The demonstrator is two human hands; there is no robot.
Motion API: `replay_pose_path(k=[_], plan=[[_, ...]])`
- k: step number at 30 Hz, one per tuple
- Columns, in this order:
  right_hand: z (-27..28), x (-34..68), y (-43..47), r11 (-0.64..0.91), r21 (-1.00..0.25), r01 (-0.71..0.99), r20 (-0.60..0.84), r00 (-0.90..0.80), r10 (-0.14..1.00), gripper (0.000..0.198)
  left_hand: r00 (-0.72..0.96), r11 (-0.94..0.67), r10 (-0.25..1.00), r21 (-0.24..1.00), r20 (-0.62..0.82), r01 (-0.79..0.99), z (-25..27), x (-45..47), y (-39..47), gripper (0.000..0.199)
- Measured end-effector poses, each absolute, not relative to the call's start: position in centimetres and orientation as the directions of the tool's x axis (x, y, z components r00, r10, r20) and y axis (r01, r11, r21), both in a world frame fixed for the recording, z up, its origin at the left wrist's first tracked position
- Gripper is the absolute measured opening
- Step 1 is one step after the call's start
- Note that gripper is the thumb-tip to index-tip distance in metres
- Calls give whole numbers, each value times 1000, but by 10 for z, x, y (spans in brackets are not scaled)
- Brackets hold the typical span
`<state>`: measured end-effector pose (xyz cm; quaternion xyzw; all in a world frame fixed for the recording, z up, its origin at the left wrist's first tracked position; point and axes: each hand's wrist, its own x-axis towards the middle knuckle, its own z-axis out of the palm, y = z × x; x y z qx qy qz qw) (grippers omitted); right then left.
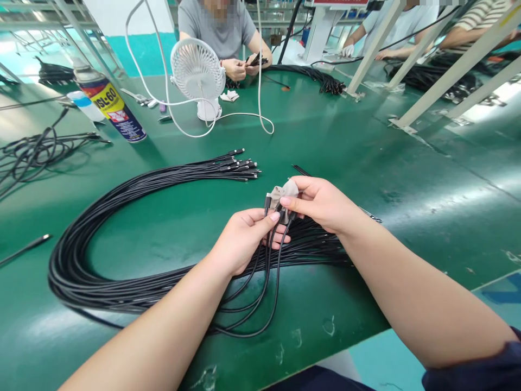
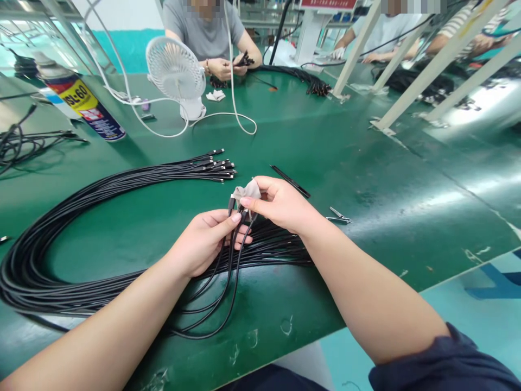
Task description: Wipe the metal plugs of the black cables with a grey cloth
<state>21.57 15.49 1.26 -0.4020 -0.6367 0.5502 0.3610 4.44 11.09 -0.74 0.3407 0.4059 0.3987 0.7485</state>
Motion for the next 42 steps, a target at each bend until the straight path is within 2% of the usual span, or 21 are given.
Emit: replay_pose_path(k=[3,8,11,14,17,19,22,25,28,31,33,36,42], plan=[[14,216,153,61,-988,145,-11,-449,894,29,355,463,868,827,-348,-320,-7,44,111,32],[16,214,149,233,-924,304,93,-411,907,18,375,443,870,842,-321,-307,-10,45,110,32],[16,212,146,400,-807,433,241,-377,894,15,389,434,868,853,-309,-290,-10,45,110,29],[14,209,144,565,-633,530,402,-398,824,20,390,437,865,856,-315,-277,-8,45,110,24],[13,208,145,607,-552,572,444,-415,794,21,384,456,859,847,-338,-275,-6,45,110,22],[13,210,148,572,-562,597,465,-344,816,21,375,460,859,846,-348,-270,-6,45,110,23],[13,219,155,462,-656,597,510,-100,854,22,367,466,858,845,-360,-261,-6,46,110,25],[12,226,159,373,-820,435,436,49,899,24,350,486,854,831,-385,-271,-6,46,110,23],[11,226,157,310,-909,279,285,-127,950,26,339,482,860,825,-382,-293,-6,46,110,26],[12,220,152,312,-902,298,188,-378,907,26,330,456,874,838,-357,-299,-6,46,110,28],[13,216,150,259,-920,294,101,-460,882,25,317,432,886,851,-338,-299,-5,47,109,26],[14,212,148,135,-960,246,-1,-485,874,22,292,395,905,866,-309,-308,-5,48,108,28],[17,210,143,134,-963,232,26,-415,909,23,267,365,918,885,-292,-289,-5,49,108,28]])
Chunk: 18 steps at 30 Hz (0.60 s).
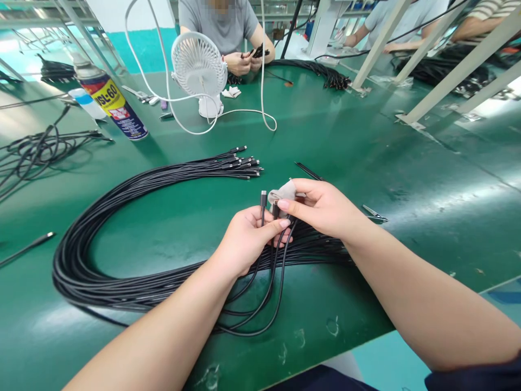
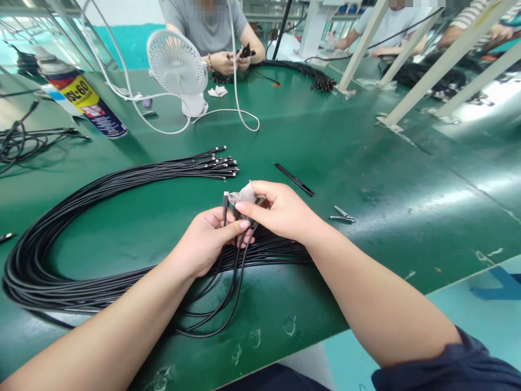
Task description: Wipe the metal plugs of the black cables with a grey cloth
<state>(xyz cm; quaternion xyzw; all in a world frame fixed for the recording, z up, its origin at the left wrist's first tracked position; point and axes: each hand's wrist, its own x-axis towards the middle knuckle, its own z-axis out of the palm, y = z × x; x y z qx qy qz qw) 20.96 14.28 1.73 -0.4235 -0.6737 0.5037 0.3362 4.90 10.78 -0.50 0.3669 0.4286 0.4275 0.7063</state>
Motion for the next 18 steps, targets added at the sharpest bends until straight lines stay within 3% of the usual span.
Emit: replay_pose_path(k=[5,8,14,16,18], plan=[[21,210,142,187,-958,216,72,-454,888,39,257,374,916,885,-307,-277,-3,50,108,29],[20,209,142,272,-923,272,140,-422,896,34,285,367,913,891,-291,-265,-4,50,108,28],[20,211,141,3,-962,274,-130,-464,876,24,337,354,904,901,-262,-250,-6,47,109,22],[22,213,142,57,-943,327,-112,-478,871,22,368,386,886,888,-282,-250,-6,46,109,20],[21,215,144,232,-868,439,4,-462,887,22,378,415,873,875,-307,-248,-6,45,109,18]])
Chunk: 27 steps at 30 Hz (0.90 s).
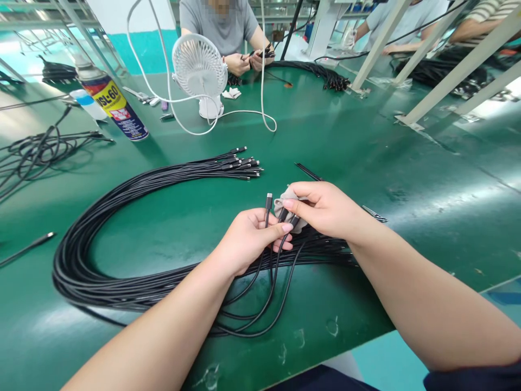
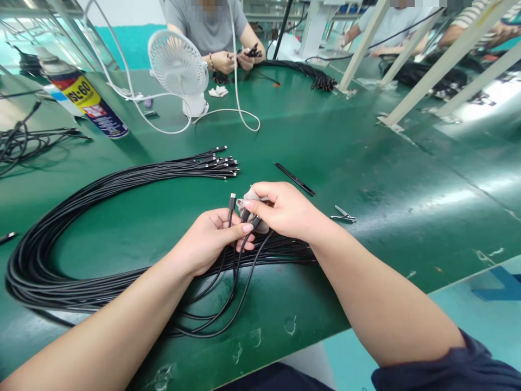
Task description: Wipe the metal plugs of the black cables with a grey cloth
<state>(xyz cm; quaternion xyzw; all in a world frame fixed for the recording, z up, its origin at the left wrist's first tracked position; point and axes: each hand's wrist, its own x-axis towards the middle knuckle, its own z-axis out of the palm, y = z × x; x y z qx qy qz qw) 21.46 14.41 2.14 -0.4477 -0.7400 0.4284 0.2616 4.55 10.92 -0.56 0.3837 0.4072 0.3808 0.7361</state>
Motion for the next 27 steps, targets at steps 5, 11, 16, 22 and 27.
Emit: replay_pose_path(k=[5,11,16,22,27], plan=[[14,213,148,583,-545,603,310,-501,808,26,337,452,869,857,-361,-246,-5,46,111,19],[10,212,147,583,-467,665,332,-479,813,27,309,475,865,845,-396,-246,-4,47,113,19],[9,210,145,569,-433,699,315,-474,822,24,304,479,863,842,-403,-246,-2,48,113,20],[10,215,150,535,-436,723,393,-382,836,20,328,454,871,855,-366,-251,-6,48,111,21],[16,220,152,437,-611,660,397,-222,890,21,340,422,876,885,-343,-195,-6,49,110,20]])
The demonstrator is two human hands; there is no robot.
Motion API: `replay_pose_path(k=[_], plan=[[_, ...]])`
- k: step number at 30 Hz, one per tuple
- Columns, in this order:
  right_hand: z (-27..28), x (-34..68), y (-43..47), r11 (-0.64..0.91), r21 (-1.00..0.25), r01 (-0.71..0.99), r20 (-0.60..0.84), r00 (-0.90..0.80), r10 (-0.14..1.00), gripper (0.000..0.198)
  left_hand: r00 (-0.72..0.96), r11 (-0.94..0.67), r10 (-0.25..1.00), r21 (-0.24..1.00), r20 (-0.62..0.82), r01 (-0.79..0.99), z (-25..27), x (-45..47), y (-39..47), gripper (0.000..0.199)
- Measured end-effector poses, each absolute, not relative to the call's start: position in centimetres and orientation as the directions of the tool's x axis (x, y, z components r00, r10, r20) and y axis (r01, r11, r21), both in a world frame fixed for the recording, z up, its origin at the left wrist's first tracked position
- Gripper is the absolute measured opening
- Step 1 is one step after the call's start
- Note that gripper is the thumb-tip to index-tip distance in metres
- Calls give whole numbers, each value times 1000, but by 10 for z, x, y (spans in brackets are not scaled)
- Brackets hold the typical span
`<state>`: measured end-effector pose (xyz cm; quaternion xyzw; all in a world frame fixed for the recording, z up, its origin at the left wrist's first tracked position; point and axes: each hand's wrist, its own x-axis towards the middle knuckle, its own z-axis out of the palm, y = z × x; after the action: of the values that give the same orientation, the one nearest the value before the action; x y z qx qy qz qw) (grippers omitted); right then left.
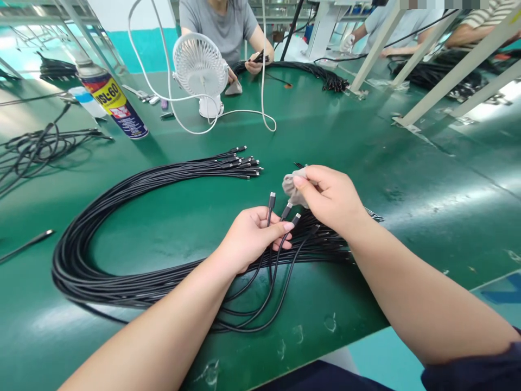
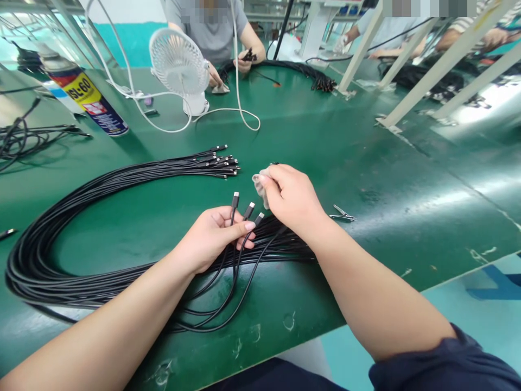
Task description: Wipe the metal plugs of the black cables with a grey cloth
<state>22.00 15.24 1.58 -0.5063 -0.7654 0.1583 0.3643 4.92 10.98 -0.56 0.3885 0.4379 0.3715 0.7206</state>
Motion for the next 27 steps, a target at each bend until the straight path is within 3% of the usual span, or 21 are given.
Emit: replay_pose_path(k=[4,7,10,14,20,24,27], plan=[[19,213,145,345,-857,384,216,-339,916,30,344,424,869,892,-354,-154,-1,50,109,20],[19,207,141,80,-988,133,13,-442,897,31,361,407,866,907,-345,-110,0,51,108,20],[18,206,142,-173,-985,4,-152,-496,855,32,370,398,859,916,-354,-47,1,52,107,21],[18,209,145,-317,-948,-35,-258,-497,828,36,380,408,847,913,-371,-19,3,53,106,20],[18,211,145,-209,-978,0,-190,-419,888,29,376,356,861,934,-344,39,2,53,104,17],[21,212,144,72,-975,211,2,-317,949,22,302,101,941,980,-150,172,-6,54,95,21],[20,214,146,198,-931,305,126,-240,963,21,330,-178,942,917,54,357,-10,53,88,29]])
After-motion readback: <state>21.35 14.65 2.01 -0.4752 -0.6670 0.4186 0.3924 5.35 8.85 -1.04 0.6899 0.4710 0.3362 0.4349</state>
